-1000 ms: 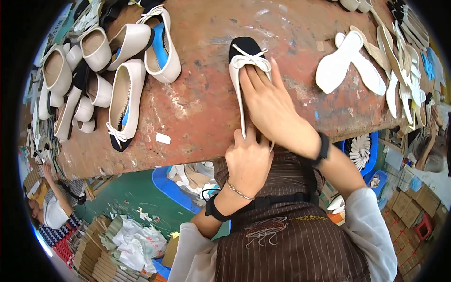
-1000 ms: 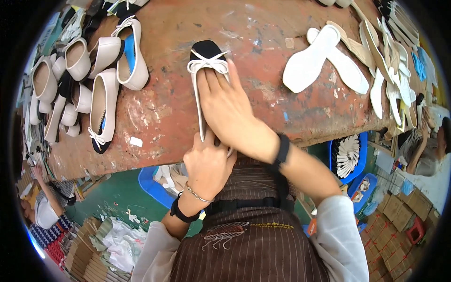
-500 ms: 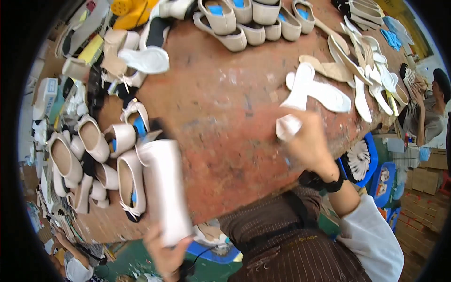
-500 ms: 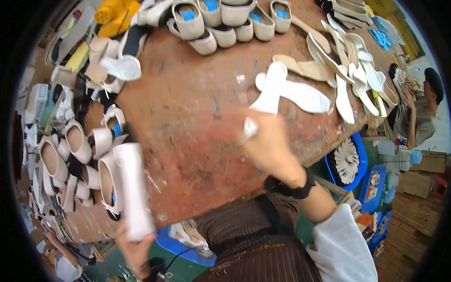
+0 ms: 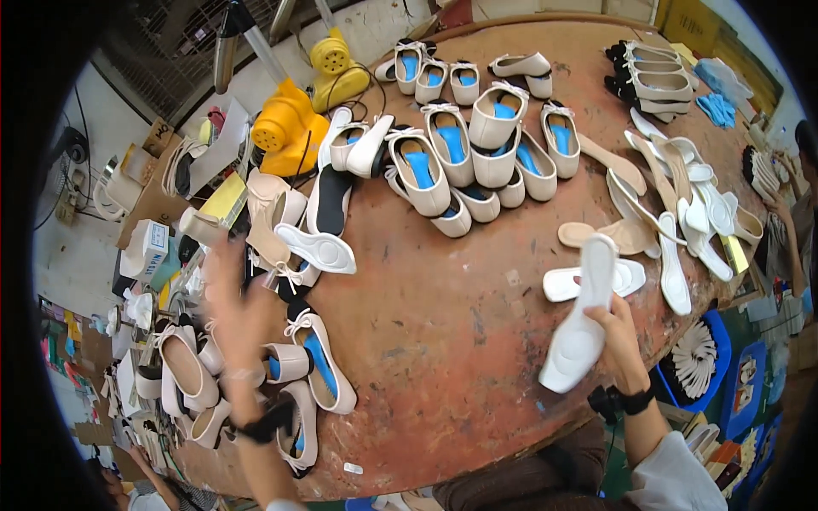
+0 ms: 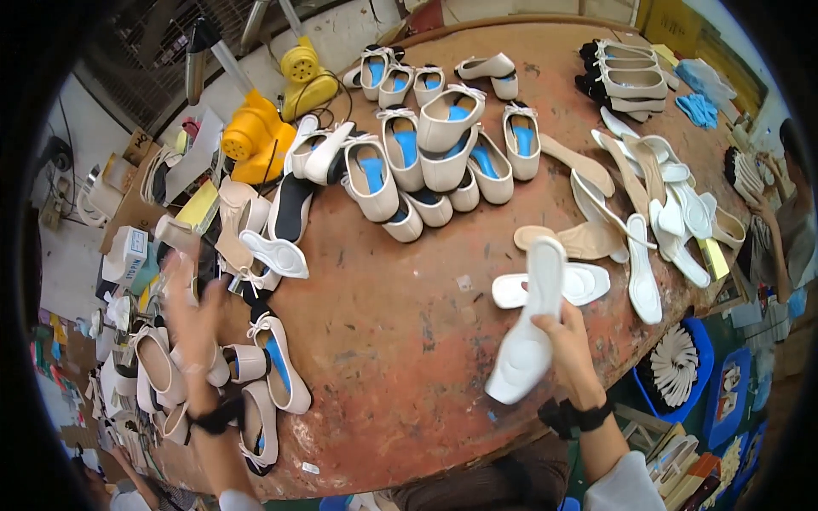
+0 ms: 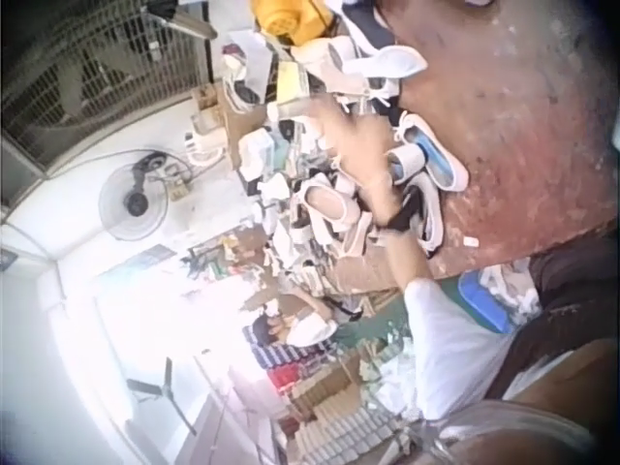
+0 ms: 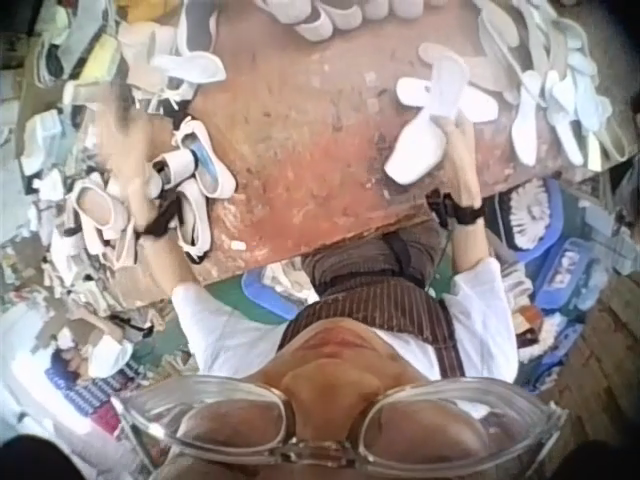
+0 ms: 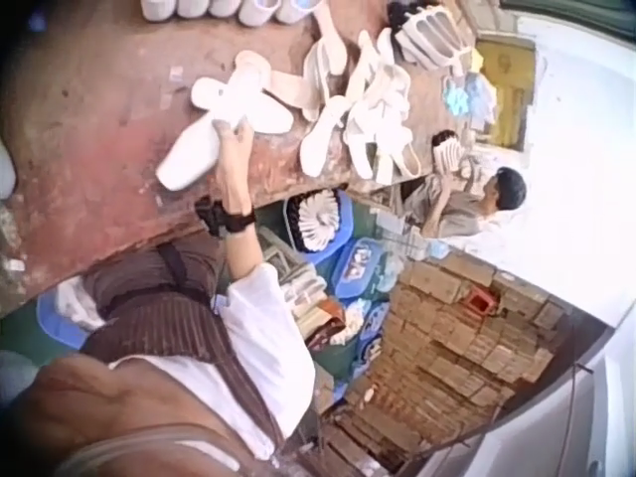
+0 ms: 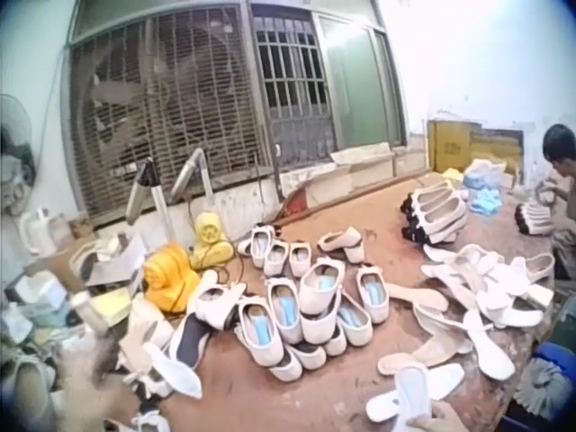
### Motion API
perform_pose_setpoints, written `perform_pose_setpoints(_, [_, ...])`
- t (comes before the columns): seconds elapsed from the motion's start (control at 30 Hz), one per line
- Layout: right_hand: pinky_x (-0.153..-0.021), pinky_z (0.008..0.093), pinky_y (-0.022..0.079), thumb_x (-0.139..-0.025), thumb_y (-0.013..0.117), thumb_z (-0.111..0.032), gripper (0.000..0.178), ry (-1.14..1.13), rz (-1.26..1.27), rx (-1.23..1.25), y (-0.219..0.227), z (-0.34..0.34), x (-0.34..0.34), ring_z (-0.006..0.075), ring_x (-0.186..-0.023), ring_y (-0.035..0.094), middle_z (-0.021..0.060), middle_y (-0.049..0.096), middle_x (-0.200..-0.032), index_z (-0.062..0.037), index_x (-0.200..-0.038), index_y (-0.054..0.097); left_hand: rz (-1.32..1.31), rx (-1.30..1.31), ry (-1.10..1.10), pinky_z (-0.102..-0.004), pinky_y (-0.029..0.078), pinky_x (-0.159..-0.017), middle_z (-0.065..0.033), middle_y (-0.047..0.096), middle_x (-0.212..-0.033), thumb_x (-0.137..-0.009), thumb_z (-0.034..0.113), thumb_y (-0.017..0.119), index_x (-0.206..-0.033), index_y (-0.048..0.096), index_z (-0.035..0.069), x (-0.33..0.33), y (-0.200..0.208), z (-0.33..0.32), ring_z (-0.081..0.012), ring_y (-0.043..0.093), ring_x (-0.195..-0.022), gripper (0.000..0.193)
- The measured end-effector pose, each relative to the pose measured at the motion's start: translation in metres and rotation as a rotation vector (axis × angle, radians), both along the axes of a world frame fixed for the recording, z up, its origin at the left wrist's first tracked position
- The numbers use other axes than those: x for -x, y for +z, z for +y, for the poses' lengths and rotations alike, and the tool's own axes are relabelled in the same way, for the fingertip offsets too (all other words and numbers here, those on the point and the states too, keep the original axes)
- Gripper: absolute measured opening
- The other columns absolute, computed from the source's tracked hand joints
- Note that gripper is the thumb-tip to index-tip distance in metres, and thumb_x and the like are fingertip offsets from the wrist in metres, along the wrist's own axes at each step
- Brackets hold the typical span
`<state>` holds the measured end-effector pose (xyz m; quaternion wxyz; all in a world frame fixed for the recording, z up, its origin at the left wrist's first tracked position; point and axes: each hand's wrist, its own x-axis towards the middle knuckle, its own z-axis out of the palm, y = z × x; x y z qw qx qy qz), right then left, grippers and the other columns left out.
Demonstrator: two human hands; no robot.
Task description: Inserting and pressing down cushioned insoles into assembled women's shoes.
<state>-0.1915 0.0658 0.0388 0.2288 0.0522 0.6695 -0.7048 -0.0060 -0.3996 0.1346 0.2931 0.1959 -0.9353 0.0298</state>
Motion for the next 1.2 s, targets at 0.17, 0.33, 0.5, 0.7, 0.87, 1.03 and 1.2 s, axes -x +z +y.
perform_pose_setpoints(0.17, [-0.081,0.0377,0.058,-0.095,0.052,-0.014,0.046,-0.029,0.117,0.372,0.023,0.028,-0.026,0.0236,-0.089,0.068,0.0159,0.067,-0.108,0.0093,-0.134,0.047,-0.193,-0.329,-0.360,-0.0464,0.043,-0.104,-0.0251,0.052,-0.135,-0.082,0.024,0.075,-0.128,0.057,-0.001,0.212,-0.050,0.128,-0.0399,0.048,-0.129,0.056])
perform_pose_setpoints(0.33, [-0.070,0.0319,0.056,-0.103,0.048,-0.041,0.055,-0.005,0.095,0.310,0.029,0.064,-0.040,0.0180,-0.079,0.066,0.0123,0.067,-0.098,0.0057,-0.132,0.051,0.017,-0.338,-0.190,-0.0469,0.052,-0.068,-0.0179,0.066,-0.082,-0.080,0.029,0.077,-0.090,0.070,0.002,0.190,-0.031,0.169,-0.0385,0.065,-0.080,0.029])
perform_pose_setpoints(0.5, [-0.076,0.0312,0.048,-0.098,0.057,-0.040,0.051,0.154,0.529,-0.176,0.050,0.067,-0.048,0.0177,-0.086,0.061,0.0113,0.068,-0.109,0.0004,-0.129,0.063,-0.023,-0.544,-0.449,-0.0375,0.043,-0.059,-0.0100,0.061,-0.071,-0.071,0.010,0.083,-0.079,0.070,0.005,-0.016,-0.036,0.214,-0.0279,0.055,-0.065,0.016])
perform_pose_setpoints(0.7, [-0.089,0.0394,0.047,-0.068,0.073,-0.003,0.032,0.830,1.086,-0.236,0.026,-0.007,-0.096,0.0273,-0.100,0.061,0.0092,0.069,-0.112,-0.0075,-0.099,0.077,-0.340,-0.505,-0.347,-0.0469,0.046,-0.095,-0.0195,0.061,-0.119,-0.071,0.007,0.081,-0.081,0.069,0.005,-0.167,-0.095,0.235,-0.0406,0.056,-0.116,0.015])
perform_pose_setpoints(0.87, [-0.088,0.0361,0.046,-0.066,0.074,-0.010,0.016,0.999,1.165,-0.114,-0.020,-0.072,-0.153,0.0231,-0.098,0.061,0.0059,0.070,-0.096,-0.0053,-0.082,0.075,-0.011,-0.728,-0.154,-0.0543,0.032,-0.114,-0.0301,0.027,-0.156,-0.070,0.030,0.088,-0.128,0.055,0.006,-0.181,-0.146,0.253,-0.0483,0.033,-0.142,0.071])
perform_pose_setpoints(1.03, [-0.085,0.0351,0.047,-0.061,0.077,-0.016,0.018,1.057,1.130,-0.085,-0.037,-0.101,-0.177,0.0220,-0.097,0.061,0.0053,0.069,-0.089,-0.0060,-0.077,0.075,0.243,-0.920,-0.100,-0.0495,0.033,-0.115,-0.0291,0.022,-0.158,-0.071,0.061,0.083,-0.157,0.000,0.006,-0.176,-0.173,0.269,-0.0400,0.030,-0.145,0.131])
perform_pose_setpoints(1.2, [-0.088,0.0361,0.048,-0.059,0.077,-0.014,0.022,1.064,1.071,-0.047,-0.048,-0.113,-0.189,0.0237,-0.100,0.061,0.0064,0.069,-0.091,-0.0040,-0.080,0.075,0.284,-0.954,-0.073,-0.0475,0.039,-0.111,-0.0287,0.025,-0.156,-0.068,0.064,0.083,-0.157,-0.003,0.006,-0.178,-0.177,0.272,-0.0382,0.041,-0.138,0.136])
